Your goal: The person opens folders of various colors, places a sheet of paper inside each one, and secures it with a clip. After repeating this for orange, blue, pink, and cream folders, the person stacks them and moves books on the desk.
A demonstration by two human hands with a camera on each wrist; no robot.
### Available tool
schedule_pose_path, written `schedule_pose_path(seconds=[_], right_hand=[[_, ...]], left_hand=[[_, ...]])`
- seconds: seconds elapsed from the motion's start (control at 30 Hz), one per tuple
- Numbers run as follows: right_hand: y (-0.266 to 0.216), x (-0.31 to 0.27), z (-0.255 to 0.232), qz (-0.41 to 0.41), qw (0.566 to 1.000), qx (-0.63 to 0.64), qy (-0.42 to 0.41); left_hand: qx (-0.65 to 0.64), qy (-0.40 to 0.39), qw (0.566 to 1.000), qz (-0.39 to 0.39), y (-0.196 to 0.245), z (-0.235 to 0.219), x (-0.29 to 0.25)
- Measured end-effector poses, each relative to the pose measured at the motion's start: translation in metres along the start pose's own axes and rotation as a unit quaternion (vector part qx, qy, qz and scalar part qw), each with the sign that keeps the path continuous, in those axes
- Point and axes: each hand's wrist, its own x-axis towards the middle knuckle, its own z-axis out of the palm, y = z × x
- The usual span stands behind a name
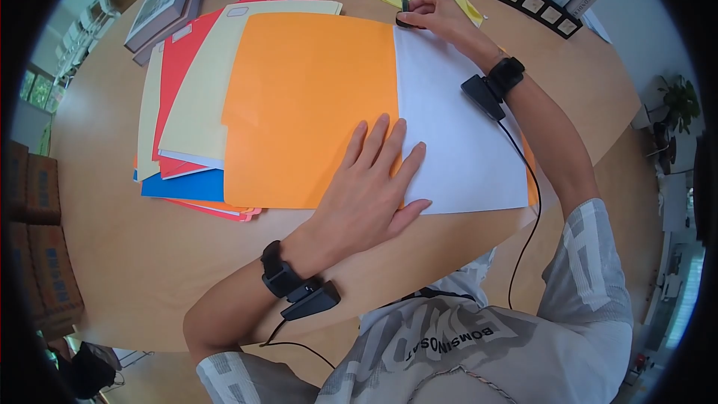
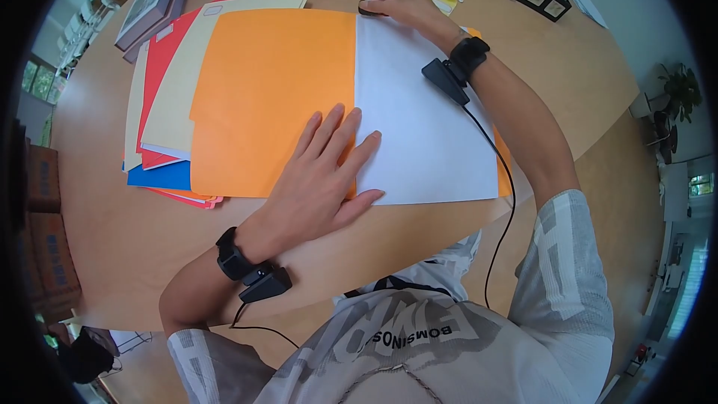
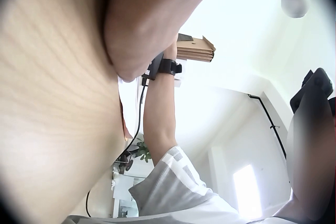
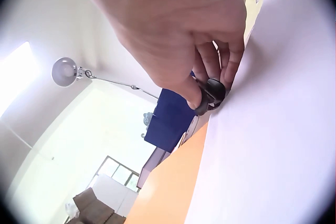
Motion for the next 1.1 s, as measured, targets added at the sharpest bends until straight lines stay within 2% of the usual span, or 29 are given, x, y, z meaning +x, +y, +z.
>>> schedule_pose_path(seconds=[0.13,0.2,0.33,0.43,0.6,0.67,0.7,0.77,0.8,0.87,1.0,1.07,1.1], right_hand=[[0.010,-0.002,-0.001,-0.008,0.999,0.031,0.028],[0.011,-0.003,-0.002,-0.037,0.998,0.001,0.043],[0.011,-0.007,-0.010,-0.037,0.998,-0.019,0.037],[0.006,-0.021,-0.028,-0.018,0.995,0.033,0.092],[0.037,-0.094,-0.097,0.018,0.984,-0.080,0.156],[0.061,-0.114,-0.126,0.091,0.962,-0.205,0.154],[0.064,-0.123,-0.129,0.088,0.963,-0.202,0.153],[0.071,-0.140,-0.140,0.097,0.906,-0.382,0.157],[0.075,-0.145,-0.142,0.101,0.904,-0.384,0.158],[0.077,-0.148,-0.145,0.044,0.899,-0.409,0.153],[0.065,-0.137,-0.142,0.066,0.899,-0.415,0.122],[0.062,-0.124,-0.135,-0.023,0.910,-0.381,0.162],[0.055,-0.119,-0.127,-0.024,0.910,-0.380,0.163]], left_hand=[[-0.004,0.004,1.000,0.000,-0.001,0.002,0.000],[-0.001,0.006,1.000,0.004,-0.002,0.002,0.000],[0.000,0.007,1.000,0.004,-0.003,0.001,-0.001],[-0.002,0.006,1.000,0.006,-0.003,0.001,-0.001],[-0.014,0.010,1.000,0.000,-0.002,0.001,0.000],[-0.009,0.009,1.000,-0.001,-0.001,0.002,0.001],[-0.005,0.000,1.000,-0.003,-0.002,0.001,0.000],[-0.002,0.000,1.000,-0.003,-0.003,0.001,0.000],[-0.002,0.000,1.000,0.000,-0.003,0.002,0.001],[-0.006,0.003,1.000,0.003,-0.003,0.002,0.001],[0.005,0.006,1.000,0.004,-0.003,0.002,-0.001],[0.004,0.008,1.000,0.004,-0.003,0.001,-0.001],[0.002,0.008,1.000,0.003,-0.002,0.001,-0.001]])
